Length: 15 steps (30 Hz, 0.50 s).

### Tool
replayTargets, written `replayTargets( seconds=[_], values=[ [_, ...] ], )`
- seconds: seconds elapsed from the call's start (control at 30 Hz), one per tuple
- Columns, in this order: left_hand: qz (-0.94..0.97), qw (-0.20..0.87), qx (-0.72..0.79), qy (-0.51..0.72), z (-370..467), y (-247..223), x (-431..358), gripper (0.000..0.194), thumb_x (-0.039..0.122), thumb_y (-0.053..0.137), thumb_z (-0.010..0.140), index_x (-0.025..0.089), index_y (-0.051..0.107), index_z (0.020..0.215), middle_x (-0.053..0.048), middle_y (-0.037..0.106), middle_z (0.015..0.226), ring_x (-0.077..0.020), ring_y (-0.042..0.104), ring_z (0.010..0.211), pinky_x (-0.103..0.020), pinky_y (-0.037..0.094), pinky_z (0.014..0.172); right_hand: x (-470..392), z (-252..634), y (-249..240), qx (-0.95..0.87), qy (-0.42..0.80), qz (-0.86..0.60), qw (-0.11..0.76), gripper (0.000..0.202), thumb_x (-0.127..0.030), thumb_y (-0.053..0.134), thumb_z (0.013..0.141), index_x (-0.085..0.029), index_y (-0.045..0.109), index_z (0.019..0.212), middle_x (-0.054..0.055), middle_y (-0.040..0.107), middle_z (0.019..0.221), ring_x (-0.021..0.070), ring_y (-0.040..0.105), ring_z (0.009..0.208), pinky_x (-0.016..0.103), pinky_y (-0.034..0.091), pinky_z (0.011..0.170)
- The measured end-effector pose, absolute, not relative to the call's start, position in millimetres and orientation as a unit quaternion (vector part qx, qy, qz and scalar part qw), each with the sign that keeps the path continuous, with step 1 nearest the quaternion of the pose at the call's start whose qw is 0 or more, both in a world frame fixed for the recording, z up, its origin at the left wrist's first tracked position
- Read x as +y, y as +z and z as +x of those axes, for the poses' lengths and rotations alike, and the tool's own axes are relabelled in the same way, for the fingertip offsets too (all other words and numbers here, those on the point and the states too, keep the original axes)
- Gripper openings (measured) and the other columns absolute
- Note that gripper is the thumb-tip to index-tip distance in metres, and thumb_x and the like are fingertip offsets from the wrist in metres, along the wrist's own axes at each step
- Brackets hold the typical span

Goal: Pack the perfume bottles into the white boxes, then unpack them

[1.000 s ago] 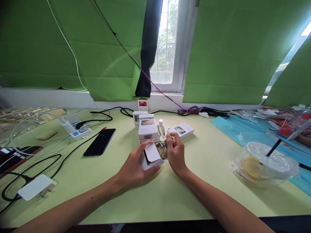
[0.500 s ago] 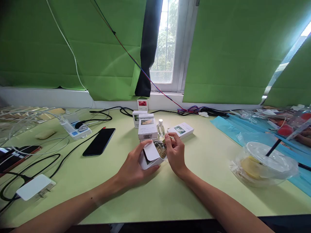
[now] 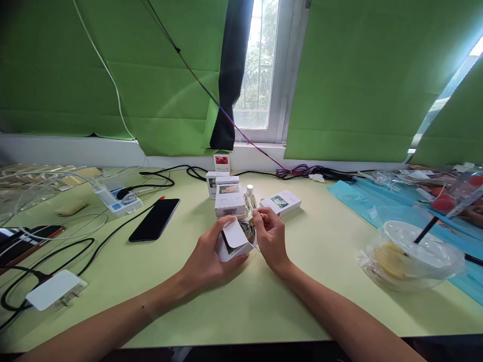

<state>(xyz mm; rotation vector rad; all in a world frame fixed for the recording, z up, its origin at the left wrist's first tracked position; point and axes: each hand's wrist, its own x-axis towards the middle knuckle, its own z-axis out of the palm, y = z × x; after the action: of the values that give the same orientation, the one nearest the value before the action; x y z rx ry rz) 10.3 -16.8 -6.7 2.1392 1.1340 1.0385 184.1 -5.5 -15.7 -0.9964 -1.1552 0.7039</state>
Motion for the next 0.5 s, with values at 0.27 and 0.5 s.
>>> replayTargets(
  seconds=[0.27,0.5],
  values=[
    [0.785,0.254,0.412,0.387,9.9,-7.4,-16.1,0.071,0.034,0.081,0.073,0.026,0.047,0.136,-0.008,0.071,0.116,-0.0244,0.071,0.093,-0.035,0.058,0.078,-2.0,188.5,-14.8,-0.519,0.299,-0.451,0.662,0.032,-0.05,0.067,0.09,-0.02,0.064,0.081,-0.004,0.052,0.059,0.012,0.045,0.053,0.023,0.037,0.049],
    [0.784,0.254,0.413,0.387,10.8,-7.1,-16.7,0.071,0.033,0.081,0.073,0.026,0.047,0.135,-0.008,0.071,0.114,-0.0236,0.071,0.09,-0.034,0.058,0.075,-1.0,189.0,-16.4,-0.532,0.293,-0.457,0.65,0.03,-0.048,0.066,0.089,-0.02,0.065,0.079,-0.002,0.057,0.06,0.0131,0.05,0.054,0.024,0.041,0.051]
  ],
)
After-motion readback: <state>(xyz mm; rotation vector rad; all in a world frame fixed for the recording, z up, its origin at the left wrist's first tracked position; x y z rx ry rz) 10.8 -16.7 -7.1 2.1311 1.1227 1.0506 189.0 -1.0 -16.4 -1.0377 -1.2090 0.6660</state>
